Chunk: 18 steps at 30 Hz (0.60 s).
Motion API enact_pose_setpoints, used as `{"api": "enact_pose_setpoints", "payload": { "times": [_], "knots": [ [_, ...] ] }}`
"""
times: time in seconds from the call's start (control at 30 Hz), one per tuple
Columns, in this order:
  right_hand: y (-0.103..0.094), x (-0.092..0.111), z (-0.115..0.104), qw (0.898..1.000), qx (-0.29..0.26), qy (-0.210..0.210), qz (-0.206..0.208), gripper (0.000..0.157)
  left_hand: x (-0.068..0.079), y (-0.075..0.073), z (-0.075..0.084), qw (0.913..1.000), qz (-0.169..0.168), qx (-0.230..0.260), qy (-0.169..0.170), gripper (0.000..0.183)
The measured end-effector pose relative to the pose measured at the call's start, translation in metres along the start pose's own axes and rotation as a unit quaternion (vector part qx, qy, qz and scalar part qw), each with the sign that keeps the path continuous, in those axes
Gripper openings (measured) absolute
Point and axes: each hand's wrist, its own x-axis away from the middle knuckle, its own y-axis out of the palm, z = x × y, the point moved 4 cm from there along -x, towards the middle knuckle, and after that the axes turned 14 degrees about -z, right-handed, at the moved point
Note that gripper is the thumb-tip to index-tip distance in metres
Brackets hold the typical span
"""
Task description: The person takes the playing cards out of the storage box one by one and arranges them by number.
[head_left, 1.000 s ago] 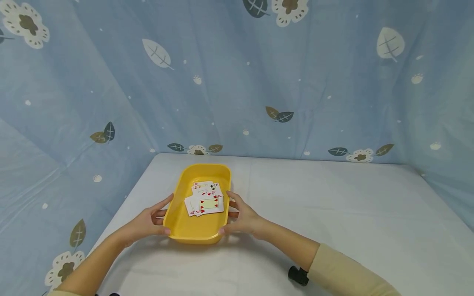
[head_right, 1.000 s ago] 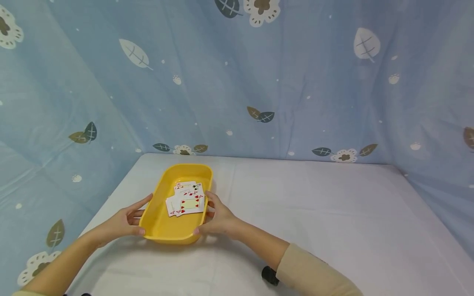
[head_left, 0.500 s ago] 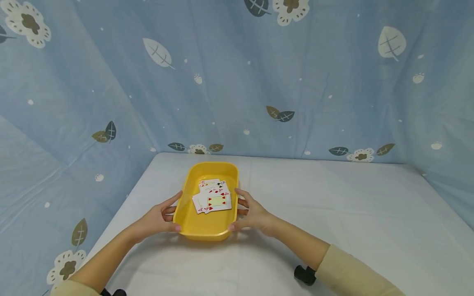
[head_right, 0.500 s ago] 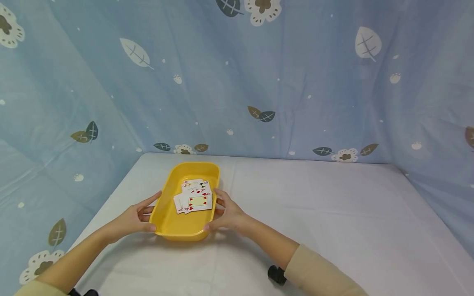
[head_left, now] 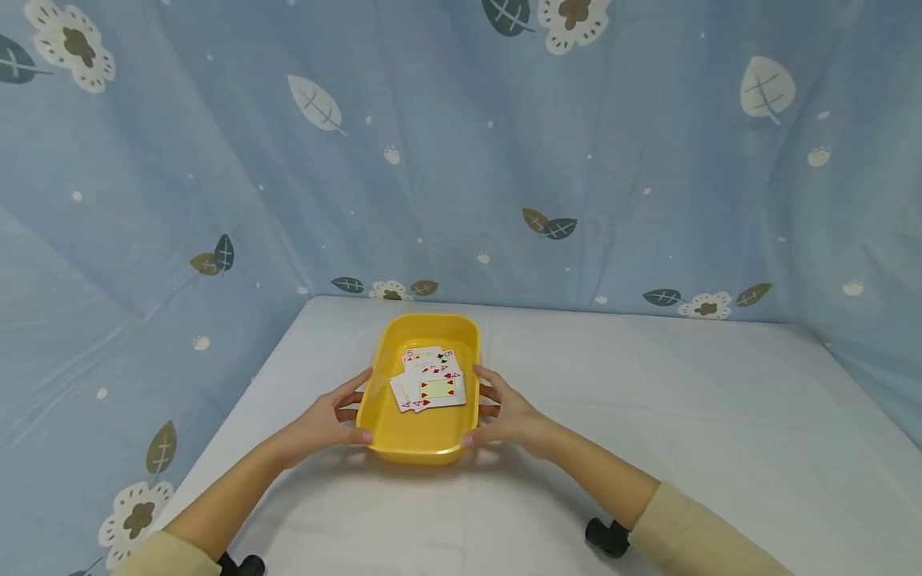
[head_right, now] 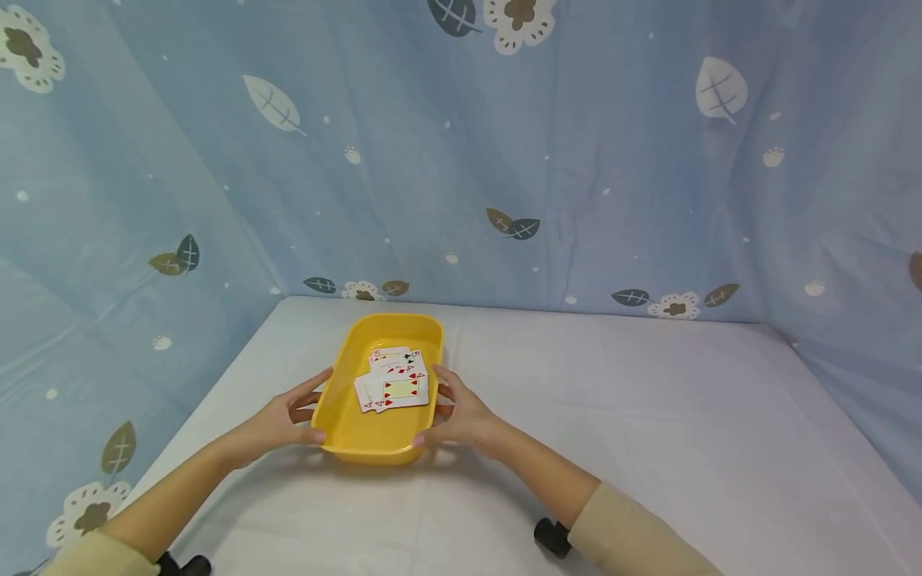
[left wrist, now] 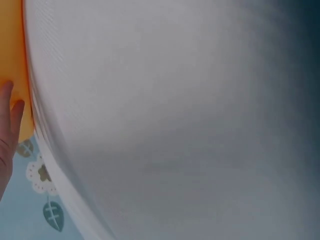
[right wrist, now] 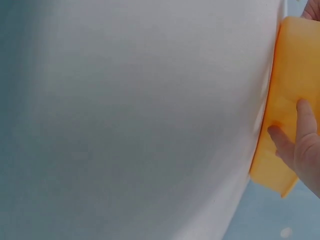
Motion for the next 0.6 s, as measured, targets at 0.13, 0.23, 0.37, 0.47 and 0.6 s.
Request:
{"api": "enact_pose_setpoints", "payload": {
  "times": [0.13,0.23,0.37,0.47,0.6],
  "knots": [
    [-0.003,0.002,0.002,1.0,0.007,0.0,0.004,0.104,-0.004,0.003,0.0,0.9999,-0.008,0.006,-0.001,0.089],
    [-0.006,0.004,0.003,1.0,0.003,0.001,0.008,0.103,-0.006,0.004,0.001,0.9998,-0.015,0.012,0.006,0.088],
    [-0.009,0.009,0.005,1.0,0.001,0.008,0.009,0.102,-0.009,0.008,0.004,0.9996,-0.018,0.019,0.011,0.089],
    [-0.012,0.013,0.007,1.0,0.003,0.011,0.005,0.103,-0.012,0.011,0.006,0.9994,-0.019,0.024,0.013,0.09],
    [-0.014,0.017,0.007,1.0,-0.007,0.008,0.001,0.103,-0.014,0.014,0.009,0.999,-0.024,0.033,0.019,0.092]
  ]
}}
